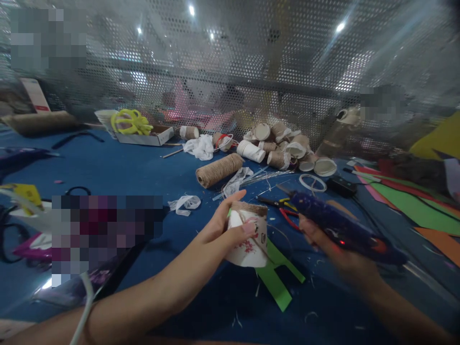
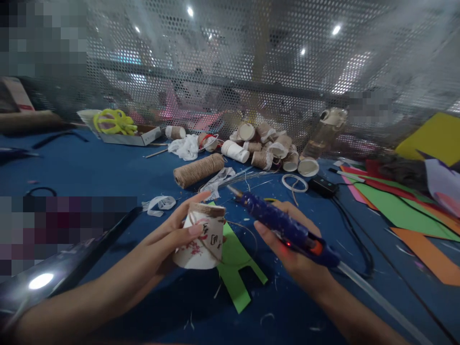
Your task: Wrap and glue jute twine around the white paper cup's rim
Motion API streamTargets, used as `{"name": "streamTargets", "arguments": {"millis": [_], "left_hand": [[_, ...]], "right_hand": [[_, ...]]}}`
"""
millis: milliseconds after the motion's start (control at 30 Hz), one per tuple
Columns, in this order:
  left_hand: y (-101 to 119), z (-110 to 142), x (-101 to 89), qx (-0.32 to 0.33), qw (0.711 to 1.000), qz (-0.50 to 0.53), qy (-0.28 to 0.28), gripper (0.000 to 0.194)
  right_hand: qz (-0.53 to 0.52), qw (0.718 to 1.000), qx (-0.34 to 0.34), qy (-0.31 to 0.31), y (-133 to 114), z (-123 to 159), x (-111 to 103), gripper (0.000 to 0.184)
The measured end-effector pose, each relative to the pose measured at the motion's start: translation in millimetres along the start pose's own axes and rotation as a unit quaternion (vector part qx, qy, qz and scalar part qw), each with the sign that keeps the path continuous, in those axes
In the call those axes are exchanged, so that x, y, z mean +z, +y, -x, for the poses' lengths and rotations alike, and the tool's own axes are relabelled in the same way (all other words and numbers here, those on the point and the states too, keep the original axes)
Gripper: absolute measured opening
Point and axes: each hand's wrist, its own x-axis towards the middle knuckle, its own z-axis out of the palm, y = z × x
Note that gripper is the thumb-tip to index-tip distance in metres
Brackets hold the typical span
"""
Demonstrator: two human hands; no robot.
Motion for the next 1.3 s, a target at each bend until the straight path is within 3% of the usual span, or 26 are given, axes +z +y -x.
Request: {"name": "streamTargets", "arguments": {"millis": [167,300,433,567,1100,1300], "left_hand": [[4.0,-0.3,-3.0,0.002,1.000,0.004,0.001,0.086],[8.5,1.4,-3.6,0.044,0.998,-0.034,0.025,0.084],[11.4,4.6,-4.8,0.089,0.993,-0.064,0.042,0.056],[9.0,6.3,-8.3,0.088,0.992,-0.081,0.029,0.036],[3.9,6.6,-17.9,0.116,0.985,-0.124,-0.003,0.031],[2.1,7.0,-17.7,0.126,0.983,-0.133,0.018,0.033]], "right_hand": [[-0.018,0.995,-0.089,-0.048,-6.4,-1.0,1.0,0.020],[-0.013,0.996,-0.071,-0.050,-5.7,-1.2,0.8,0.024],[-0.017,0.993,-0.091,-0.078,-3.1,-0.3,2.1,0.022],[-0.006,0.992,-0.088,-0.089,-3.0,1.1,2.9,0.022],[0.044,0.990,-0.115,-0.071,-2.6,2.5,4.4,0.026],[0.076,0.985,-0.135,-0.079,-7.0,0.4,2.8,0.026]]}}
